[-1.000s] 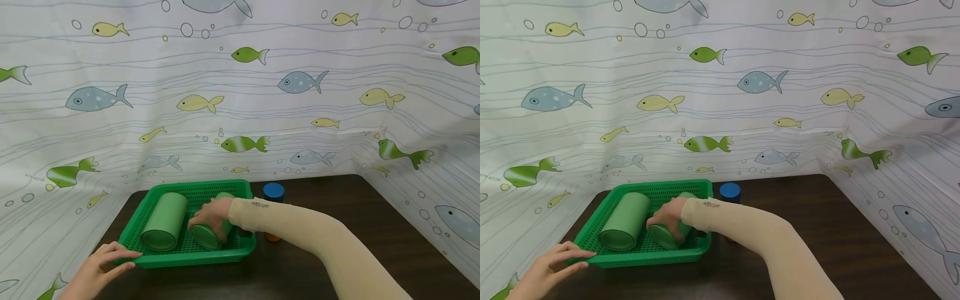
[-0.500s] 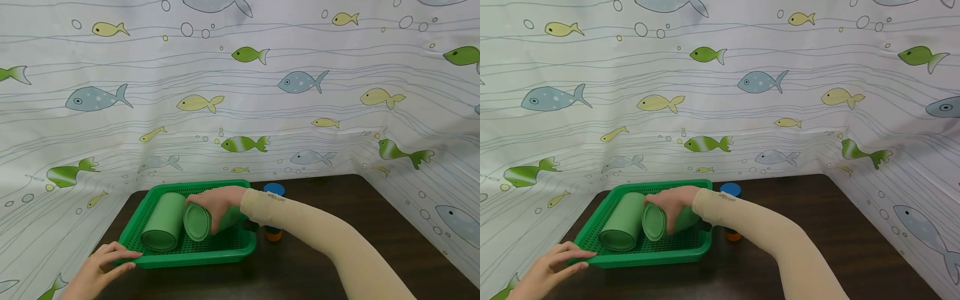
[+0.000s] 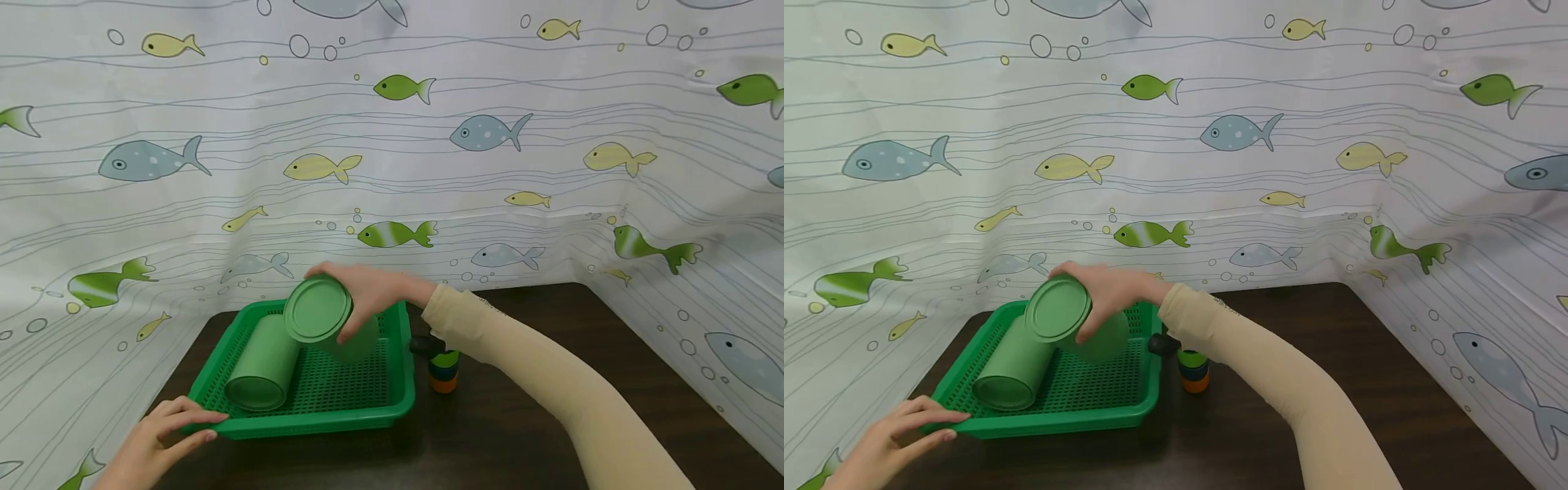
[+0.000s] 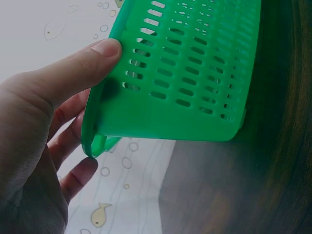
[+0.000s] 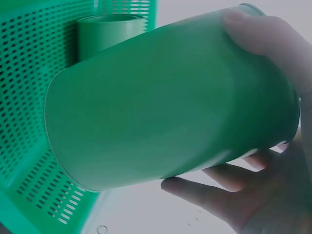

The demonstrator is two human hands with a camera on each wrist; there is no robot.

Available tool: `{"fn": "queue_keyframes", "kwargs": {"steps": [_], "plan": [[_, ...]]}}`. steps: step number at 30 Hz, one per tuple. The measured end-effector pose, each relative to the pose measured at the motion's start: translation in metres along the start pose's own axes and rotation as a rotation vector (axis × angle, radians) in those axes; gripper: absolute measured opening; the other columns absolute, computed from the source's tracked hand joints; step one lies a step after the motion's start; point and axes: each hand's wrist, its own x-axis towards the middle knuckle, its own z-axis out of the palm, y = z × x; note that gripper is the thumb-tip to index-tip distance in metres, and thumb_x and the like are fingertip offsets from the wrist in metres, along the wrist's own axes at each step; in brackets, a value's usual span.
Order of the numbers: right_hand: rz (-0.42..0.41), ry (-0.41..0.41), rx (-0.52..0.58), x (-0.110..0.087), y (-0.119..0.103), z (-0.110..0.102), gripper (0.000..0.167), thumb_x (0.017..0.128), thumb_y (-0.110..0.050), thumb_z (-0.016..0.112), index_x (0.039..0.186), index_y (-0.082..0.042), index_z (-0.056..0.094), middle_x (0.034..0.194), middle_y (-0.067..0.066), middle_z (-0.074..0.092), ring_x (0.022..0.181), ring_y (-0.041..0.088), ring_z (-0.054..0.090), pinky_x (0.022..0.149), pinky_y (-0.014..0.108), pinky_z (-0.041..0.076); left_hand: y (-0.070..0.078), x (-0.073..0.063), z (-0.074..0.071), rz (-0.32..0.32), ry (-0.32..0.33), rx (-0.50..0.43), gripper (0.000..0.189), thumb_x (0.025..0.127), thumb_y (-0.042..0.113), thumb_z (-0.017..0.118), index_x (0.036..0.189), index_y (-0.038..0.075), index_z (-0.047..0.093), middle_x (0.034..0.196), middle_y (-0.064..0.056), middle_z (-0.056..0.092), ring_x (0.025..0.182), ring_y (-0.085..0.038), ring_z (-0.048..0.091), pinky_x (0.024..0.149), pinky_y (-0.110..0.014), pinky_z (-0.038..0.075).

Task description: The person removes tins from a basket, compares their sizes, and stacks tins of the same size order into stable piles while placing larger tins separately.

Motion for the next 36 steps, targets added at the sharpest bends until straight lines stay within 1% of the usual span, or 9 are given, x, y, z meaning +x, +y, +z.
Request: {"fn": "queue_keyframes", "kwargs": {"steps": [3,7,13,15,17,21,23,31,36], "plan": [[0.004,0.059,0.031,-0.01,-0.002,-0.013,0.103,0.07,-0.022,0.089,0.151,-0.013,0.026,0.142,0.004,0.049,0.124,0.016,0.053,0.102,0.029,0.047,-0.001,0.0,0.001,-0.011,-0.004,-0.009,0.049,0.067,-0.002,0.084,0.105,0.027,0.076,0.092,0.024,0.058,0.09,0.01,0.042,0.069,-0.012,0.032],[0.017,0.152,0.037,-0.026,-0.005,-0.033,0.104,0.069,-0.023,0.089,0.152,-0.018,0.027,0.142,0.003,0.05,0.124,0.016,0.054,0.1,0.032,0.049,-0.002,-0.001,0.002,-0.012,-0.003,-0.021,0.051,0.066,-0.003,0.084,0.106,0.028,0.075,0.092,0.024,0.057,0.089,0.009,0.041,0.068,-0.012,0.031],[0.001,0.266,0.075,-0.057,-0.004,-0.065,0.103,0.07,-0.015,0.088,0.153,-0.015,0.026,0.142,0.005,0.05,0.126,0.019,0.054,0.102,0.039,0.049,-0.003,-0.001,0.001,-0.001,-0.005,-0.025,0.051,0.065,-0.004,0.084,0.105,0.026,0.076,0.092,0.024,0.057,0.087,0.009,0.04,0.067,-0.013,0.03],[0.017,0.313,0.078,-0.068,-0.001,-0.073,0.103,0.071,-0.013,0.087,0.153,-0.014,0.025,0.142,0.007,0.05,0.127,0.021,0.054,0.103,0.042,0.048,-0.003,-0.001,0.001,0.0,-0.006,-0.029,0.051,0.065,-0.005,0.084,0.105,0.025,0.076,0.091,0.024,0.057,0.087,0.009,0.04,0.067,-0.013,0.03],[0.056,0.375,0.057,-0.079,0.002,-0.078,0.103,0.071,-0.014,0.087,0.153,-0.016,0.025,0.142,0.006,0.051,0.127,0.022,0.054,0.104,0.045,0.047,-0.003,0.0,0.002,0.005,-0.005,-0.032,0.052,0.065,-0.005,0.084,0.106,0.025,0.076,0.091,0.024,0.057,0.087,0.009,0.04,0.067,-0.013,0.03],[0.152,0.487,0.023,-0.101,0.015,-0.084,0.107,0.07,-0.017,0.088,0.154,-0.021,0.023,0.142,0.007,0.05,0.128,0.024,0.053,0.104,0.05,0.046,-0.004,0.001,0.002,0.014,-0.004,-0.039,0.053,0.064,-0.006,0.083,0.106,0.025,0.076,0.09,0.024,0.057,0.085,0.009,0.04,0.066,-0.014,0.03],[0.187,0.517,0.019,-0.112,0.023,-0.085,0.107,0.07,-0.016,0.088,0.155,-0.021,0.023,0.142,0.008,0.05,0.129,0.026,0.053,0.103,0.052,0.047,-0.004,0.001,0.002,0.014,-0.006,-0.044,0.053,0.064,-0.006,0.083,0.106,0.025,0.076,0.09,0.024,0.056,0.084,0.008,0.04,0.066,-0.014,0.03],[0.317,0.586,0.033,-0.154,0.048,-0.084,0.104,0.072,-0.016,0.087,0.154,-0.02,0.024,0.142,0.009,0.05,0.127,0.029,0.053,0.099,0.055,0.049,-0.003,0.001,0.002,0.018,-0.009,-0.042,0.052,0.064,-0.007,0.083,0.106,0.024,0.076,0.09,0.024,0.056,0.086,0.008,0.04,0.068,-0.014,0.03],[0.376,0.605,0.044,-0.177,0.06,-0.079,0.099,0.074,-0.016,0.086,0.153,-0.02,0.026,0.142,0.01,0.05,0.128,0.031,0.053,0.099,0.056,0.048,-0.003,0.002,0.002,0.009,-0.012,-0.038,0.052,0.065,-0.006,0.083,0.106,0.024,0.076,0.09,0.024,0.056,0.087,0.008,0.041,0.069,-0.014,0.03]]}}
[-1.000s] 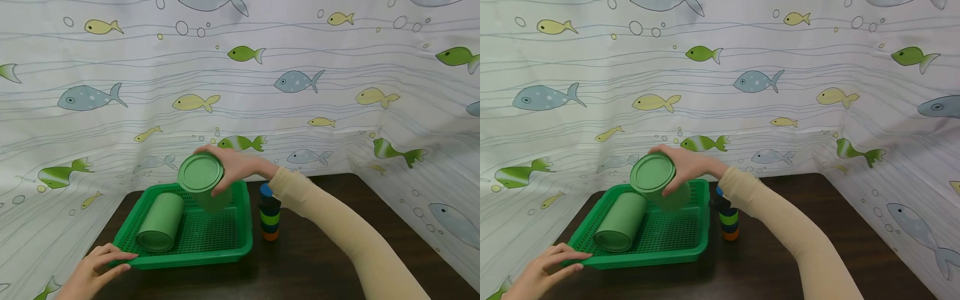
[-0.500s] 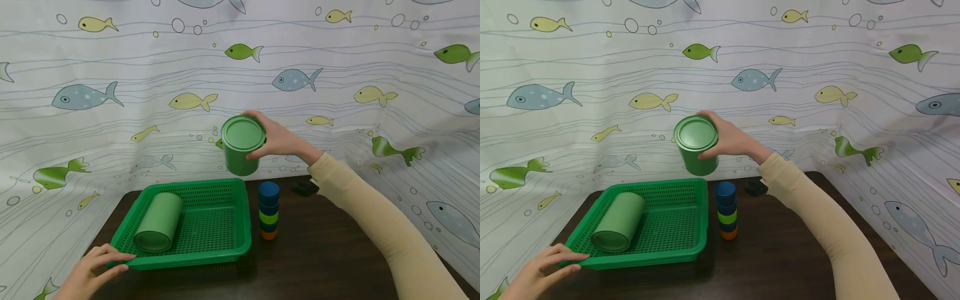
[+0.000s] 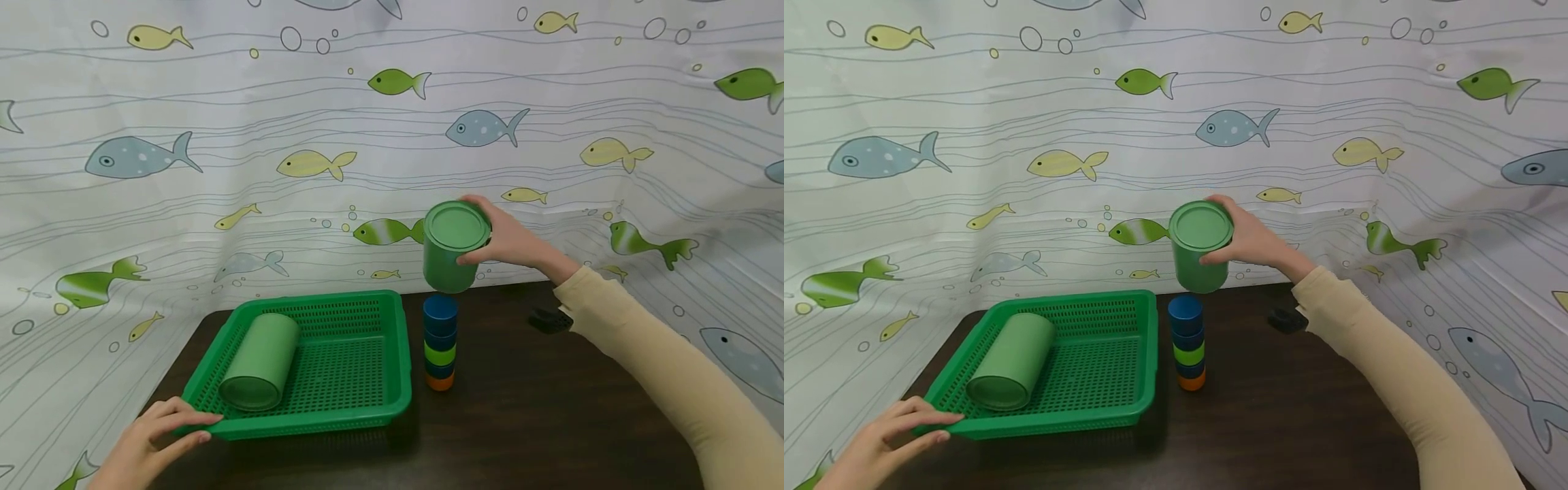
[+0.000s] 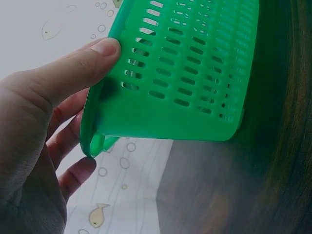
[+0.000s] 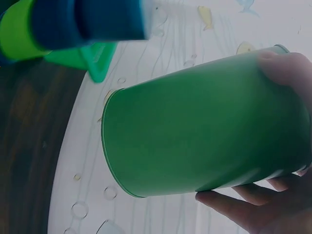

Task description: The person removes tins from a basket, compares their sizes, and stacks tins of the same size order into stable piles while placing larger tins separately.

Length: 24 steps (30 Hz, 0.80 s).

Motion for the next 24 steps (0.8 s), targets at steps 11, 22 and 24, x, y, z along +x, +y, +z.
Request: {"fn": "queue_keyframes", "kwargs": {"steps": [11,22,24], "plan": [[0.037,0.014,0.021,-0.022,0.024,-0.009,0.099,0.076,-0.013,0.085,0.154,-0.02,0.025,0.143,0.012,0.048,0.128,0.032,0.052,0.099,0.057,0.046,-0.003,0.001,0.0,0.034,0.008,0.007,0.055,0.062,-0.007,0.084,0.106,0.025,0.076,0.091,0.024,0.057,0.089,0.009,0.042,0.07,-0.013,0.031],[0.061,0.022,0.005,-0.032,0.032,-0.011,0.097,0.076,-0.013,0.084,0.153,-0.019,0.026,0.141,0.013,0.049,0.126,0.032,0.053,0.1,0.058,0.045,-0.004,0.0,0.0,0.034,0.004,0.001,0.054,0.063,-0.007,0.084,0.107,0.024,0.076,0.091,0.023,0.056,0.089,0.009,0.042,0.069,-0.013,0.03],[0.066,0.023,0.004,-0.034,0.033,-0.011,0.097,0.076,-0.013,0.084,0.154,-0.018,0.026,0.141,0.013,0.049,0.126,0.032,0.053,0.099,0.058,0.045,-0.004,0.0,0.0,0.032,0.004,0.003,0.055,0.063,-0.006,0.084,0.107,0.025,0.076,0.091,0.024,0.056,0.089,0.009,0.042,0.069,-0.013,0.031]]}}
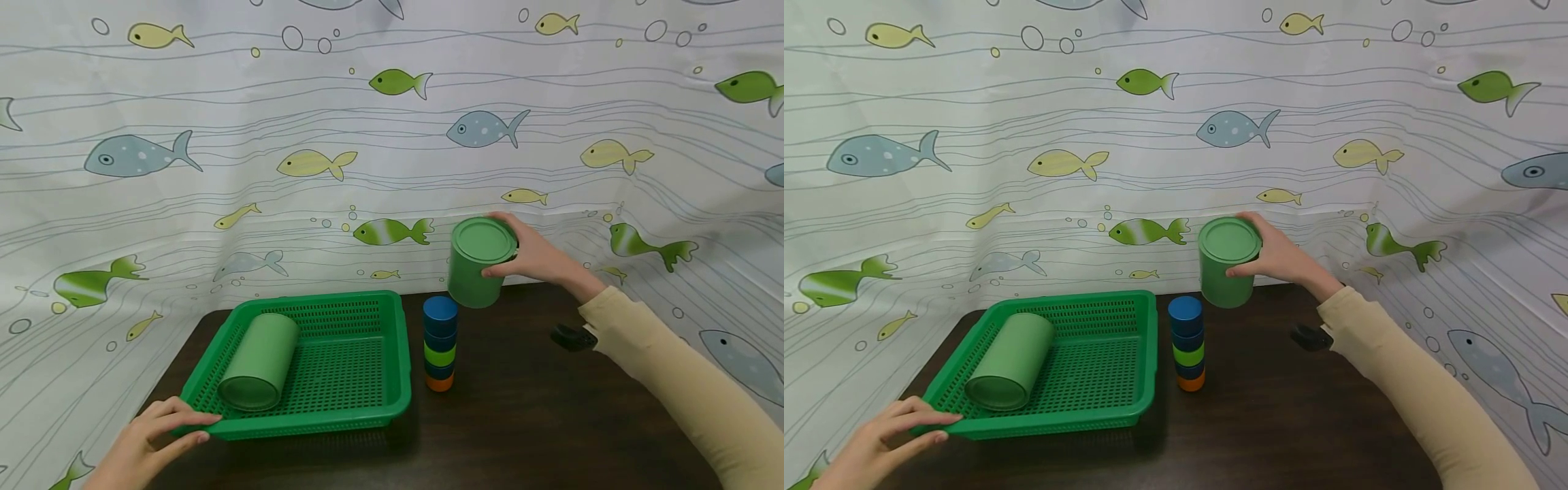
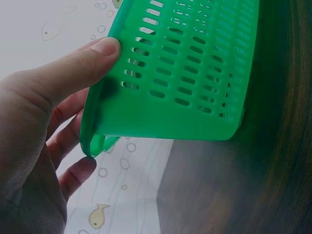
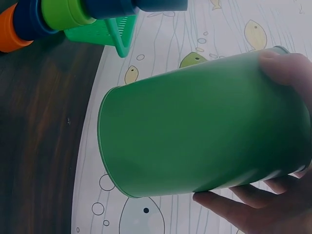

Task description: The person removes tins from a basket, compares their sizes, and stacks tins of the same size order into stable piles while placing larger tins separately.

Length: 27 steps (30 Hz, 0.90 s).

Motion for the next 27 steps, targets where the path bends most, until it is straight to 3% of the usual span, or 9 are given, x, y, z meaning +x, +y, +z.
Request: {"fn": "queue_keyframes", "kwargs": {"steps": [27], "plan": [[0.027,-0.006,-0.035,-0.018,0.022,0.004,0.097,0.08,-0.02,0.082,0.156,-0.014,0.022,0.14,0.019,0.048,0.124,0.037,0.053,0.099,0.057,0.044,-0.001,-0.001,0.0,0.002,0.003,0.014,0.054,0.063,-0.005,0.084,0.106,0.025,0.076,0.091,0.024,0.056,0.088,0.009,0.041,0.067,-0.014,0.029]]}}
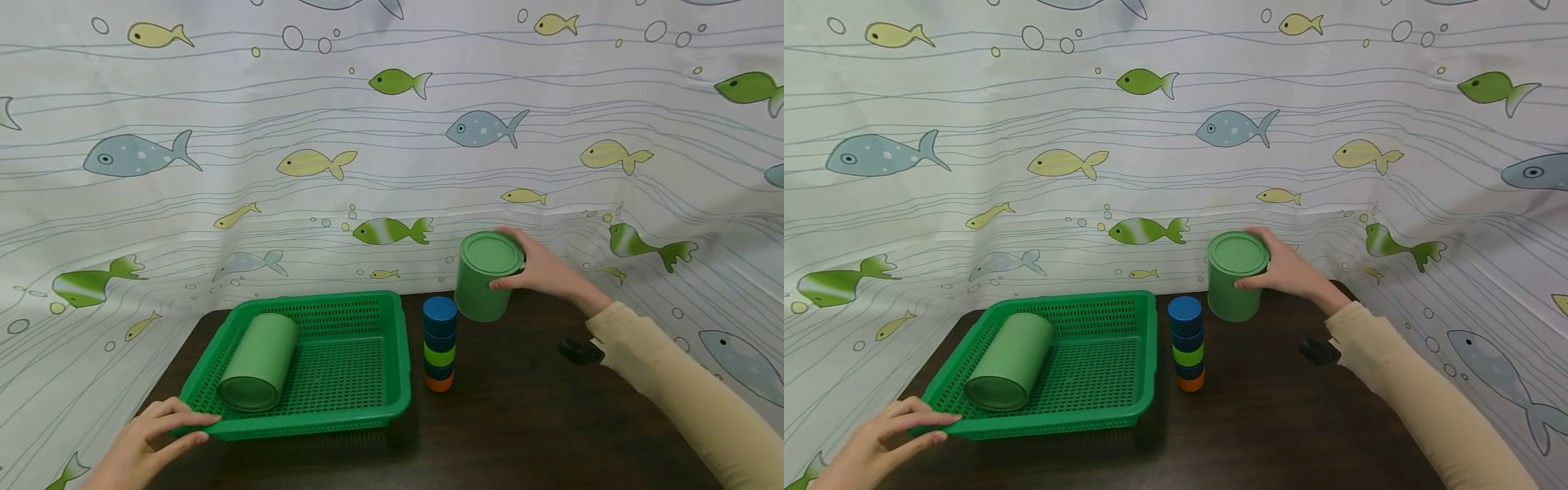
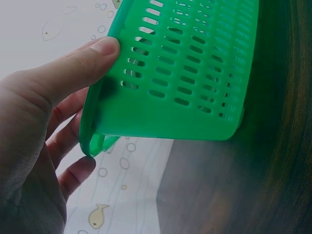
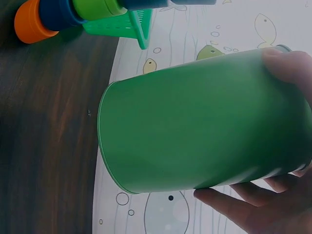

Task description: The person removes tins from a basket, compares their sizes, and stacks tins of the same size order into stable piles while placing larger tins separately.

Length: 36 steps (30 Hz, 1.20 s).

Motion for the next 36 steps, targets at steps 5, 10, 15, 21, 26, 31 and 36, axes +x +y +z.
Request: {"fn": "queue_keyframes", "kwargs": {"steps": [5,10,15,21,26,31,36], "plan": [[0.001,-0.004,-0.005,-0.005,0.004,0.004,0.096,0.08,-0.02,0.082,0.155,-0.015,0.023,0.141,0.019,0.047,0.124,0.037,0.053,0.098,0.058,0.045,0.0,-0.001,0.0,-0.009,0.0,-0.001,0.055,0.063,-0.005,0.084,0.107,0.027,0.076,0.091,0.024,0.056,0.087,0.009,0.041,0.067,-0.014,0.029],[-0.012,-0.004,-0.003,-0.009,0.009,0.008,0.096,0.08,-0.02,0.082,0.155,-0.014,0.024,0.141,0.019,0.047,0.124,0.037,0.053,0.096,0.057,0.046,0.0,-0.001,0.0,-0.014,0.0,-0.005,0.054,0.064,-0.005,0.084,0.107,0.026,0.076,0.091,0.024,0.056,0.087,0.009,0.041,0.066,-0.015,0.029],[-0.029,-0.006,0.001,-0.014,0.015,0.011,0.095,0.08,-0.018,0.082,0.154,-0.011,0.025,0.141,0.018,0.046,0.123,0.037,0.053,0.096,0.056,0.046,0.0,0.0,0.001,-0.006,0.003,-0.008,0.054,0.063,-0.005,0.084,0.107,0.025,0.076,0.091,0.024,0.056,0.087,0.008,0.041,0.066,-0.015,0.029],[-0.021,-0.019,-0.003,-0.02,0.023,0.015,0.094,0.079,-0.02,0.083,0.154,-0.014,0.026,0.136,0.017,0.052,0.12,0.035,0.056,0.093,0.052,0.05,0.001,0.0,0.0,-0.004,0.008,-0.012,0.054,0.063,-0.006,0.084,0.106,0.024,0.076,0.091,0.024,0.056,0.087,0.009,0.041,0.066,-0.015,0.029],[-0.027,-0.034,0.018,-0.025,0.029,0.02,0.092,0.078,-0.02,0.084,0.152,-0.015,0.028,0.134,0.015,0.052,0.118,0.033,0.056,0.09,0.048,0.051,0.001,0.0,0.0,-0.006,0.005,-0.012,0.054,0.063,-0.006,0.084,0.106,0.024,0.076,0.091,0.024,0.056,0.087,0.009,0.041,0.066,-0.015,0.029],[-0.013,-0.049,0.032,-0.03,0.034,0.025,0.094,0.078,-0.02,0.084,0.152,-0.014,0.027,0.135,0.016,0.051,0.119,0.034,0.056,0.09,0.047,0.051,0.0,0.0,0.001,0.003,0.006,-0.019,0.054,0.062,-0.007,0.084,0.107,0.023,0.076,0.091,0.023,0.056,0.087,0.008,0.041,0.066,-0.015,0.03],[-0.003,-0.068,0.06,-0.035,0.041,0.031,0.094,0.078,-0.019,0.083,0.153,-0.014,0.027,0.136,0.015,0.051,0.119,0.035,0.056,0.089,0.046,0.051,0.0,0.0,0.001,0.006,0.002,-0.032,0.054,0.063,-0.008,0.083,0.107,0.022,0.076,0.091,0.023,0.056,0.087,0.007,0.042,0.067,-0.015,0.03]]}}
